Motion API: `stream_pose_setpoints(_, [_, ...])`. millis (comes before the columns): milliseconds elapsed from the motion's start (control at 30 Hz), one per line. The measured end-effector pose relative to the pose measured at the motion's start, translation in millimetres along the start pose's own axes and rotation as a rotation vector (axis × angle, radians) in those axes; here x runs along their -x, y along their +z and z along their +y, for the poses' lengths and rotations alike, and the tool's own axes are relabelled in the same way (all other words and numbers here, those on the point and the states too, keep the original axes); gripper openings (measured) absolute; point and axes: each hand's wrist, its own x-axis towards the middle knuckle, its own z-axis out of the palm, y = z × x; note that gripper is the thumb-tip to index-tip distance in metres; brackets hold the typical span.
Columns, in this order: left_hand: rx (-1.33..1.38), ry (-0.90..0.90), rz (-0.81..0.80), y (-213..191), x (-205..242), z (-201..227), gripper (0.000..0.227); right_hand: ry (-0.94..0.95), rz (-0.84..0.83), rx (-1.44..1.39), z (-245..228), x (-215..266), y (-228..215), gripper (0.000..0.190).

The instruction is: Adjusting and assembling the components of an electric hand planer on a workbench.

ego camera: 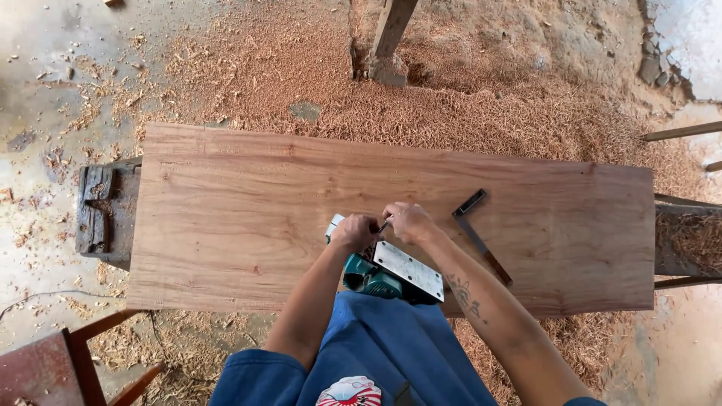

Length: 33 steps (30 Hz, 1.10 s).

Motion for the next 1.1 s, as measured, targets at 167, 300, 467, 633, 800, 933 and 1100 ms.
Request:
stream_pose_setpoints(167, [-0.022, -0.003, 0.000, -2, -1, 0, 0.034, 0.036, 0.058, -0.126, -9, 6, -12, 0.022])
stream_pose_setpoints(300, [0.003, -0.011, -0.008, 2, -4, -5, 0.033, -0.050, 0.155, -0.255, 23, -7, 5, 0.025])
stream_pose_setpoints(467, [-0.019, 0.021, -0.019, 7, -8, -10, 0.033, -0.115, 0.117, -0.290, 26, 1, -5, 0.029])
stream_pose_setpoints(633, [-0.041, 0.057, -0.047, 15, -19, -17, 0.034, -0.205, 0.087, -0.263, 27, 4, -12, 0.034])
stream_pose_setpoints(800, [-0.156, 0.075, -0.125, 4, -10, -5, 0.047, -0.082, 0.174, -0.175, 11, 9, -14, 0.034])
stream_pose_setpoints(933, [-0.144, 0.062, -0.104, 0, -2, 0, 0.050, 0.042, 0.172, -0.104, 4, 8, -13, 0.033])
stream_pose_setpoints(1100, [-0.108, -0.013, -0.045, 5, -5, -1, 0.045, -0.071, 0.198, -0.037, -9, 19, -33, 0.048])
